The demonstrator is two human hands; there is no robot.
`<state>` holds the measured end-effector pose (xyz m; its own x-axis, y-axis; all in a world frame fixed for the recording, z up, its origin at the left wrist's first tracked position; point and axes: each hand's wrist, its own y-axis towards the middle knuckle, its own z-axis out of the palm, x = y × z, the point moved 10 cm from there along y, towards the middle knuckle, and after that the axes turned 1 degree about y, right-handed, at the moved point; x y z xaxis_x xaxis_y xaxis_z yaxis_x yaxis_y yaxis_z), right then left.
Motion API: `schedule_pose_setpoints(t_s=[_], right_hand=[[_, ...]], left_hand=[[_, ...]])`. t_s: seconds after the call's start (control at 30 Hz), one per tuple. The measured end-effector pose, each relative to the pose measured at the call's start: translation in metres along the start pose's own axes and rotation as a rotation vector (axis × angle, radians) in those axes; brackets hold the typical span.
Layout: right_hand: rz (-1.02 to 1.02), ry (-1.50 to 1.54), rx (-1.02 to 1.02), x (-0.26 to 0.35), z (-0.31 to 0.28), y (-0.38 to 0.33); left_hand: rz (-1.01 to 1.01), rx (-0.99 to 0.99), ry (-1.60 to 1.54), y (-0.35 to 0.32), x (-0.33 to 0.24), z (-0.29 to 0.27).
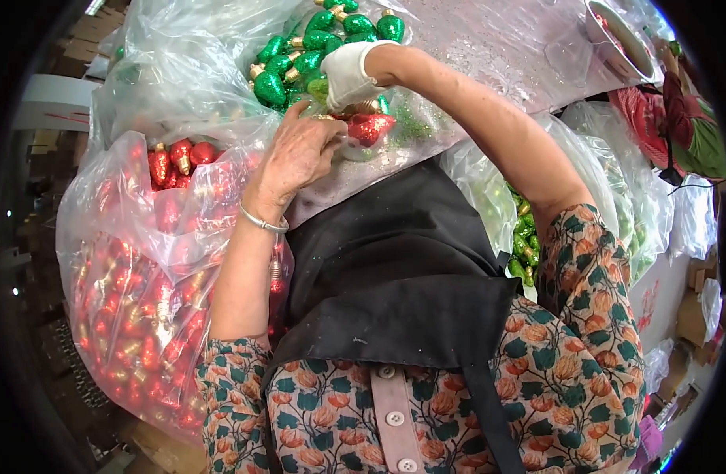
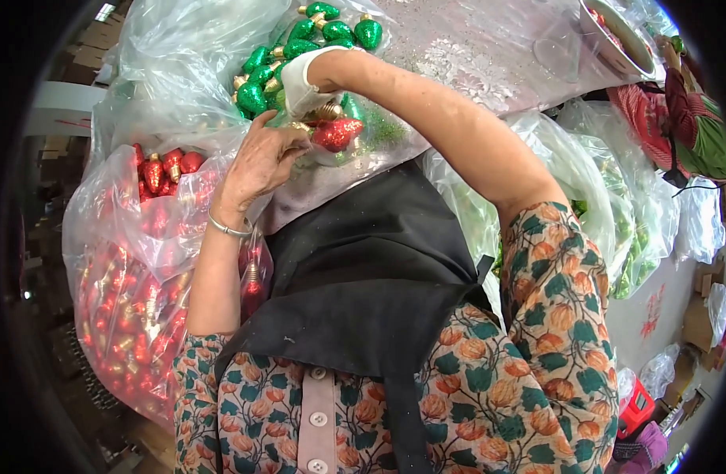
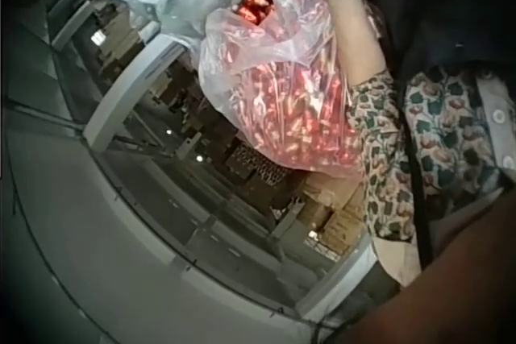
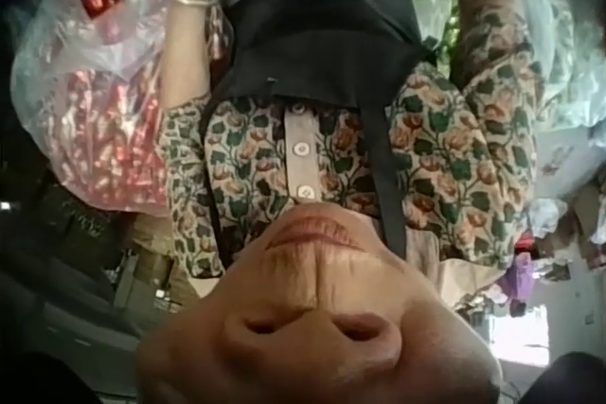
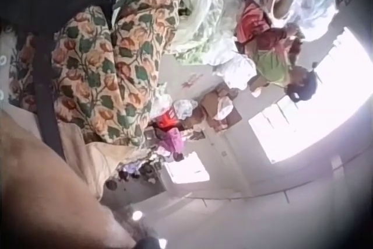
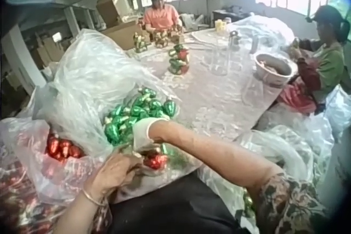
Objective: Sorting and packaging red and green plastic ornaments into bags.
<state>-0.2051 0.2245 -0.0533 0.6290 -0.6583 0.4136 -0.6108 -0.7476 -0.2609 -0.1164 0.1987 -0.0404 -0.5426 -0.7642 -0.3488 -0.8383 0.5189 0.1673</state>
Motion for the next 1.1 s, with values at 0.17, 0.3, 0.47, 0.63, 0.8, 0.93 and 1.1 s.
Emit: schedule_pose_setpoints(t_s=[0.17,0.3,0.47,0.63,0.8,0.93,1.1], right_hand=[[-0.021,-0.075,0.058,0.003,0.0,-0.006],[-0.033,-0.183,0.039,0.003,0.004,-0.001],[0.01,-0.256,0.009,0.009,0.003,-0.006],[0.079,-0.231,-0.078,0.015,-0.013,-0.02],[0.082,-0.404,0.068,0.004,0.008,-0.009],[0.128,-0.418,0.101,-0.006,0.017,-0.006],[0.072,-0.427,-0.087,-0.005,0.01,-0.002]], left_hand=[[0.012,0.052,0.023,0.005,-0.004,0.004],[0.004,0.075,0.094,0.012,-0.006,0.007],[0.01,0.063,0.117,0.015,-0.015,0.007],[-0.05,0.164,0.227,0.014,-0.01,0.016],[0.031,0.044,0.116,0.013,-0.006,0.009],[-0.02,0.14,0.067,0.017,-0.003,0.013],[0.051,0.059,0.129,0.02,-0.005,0.016]])
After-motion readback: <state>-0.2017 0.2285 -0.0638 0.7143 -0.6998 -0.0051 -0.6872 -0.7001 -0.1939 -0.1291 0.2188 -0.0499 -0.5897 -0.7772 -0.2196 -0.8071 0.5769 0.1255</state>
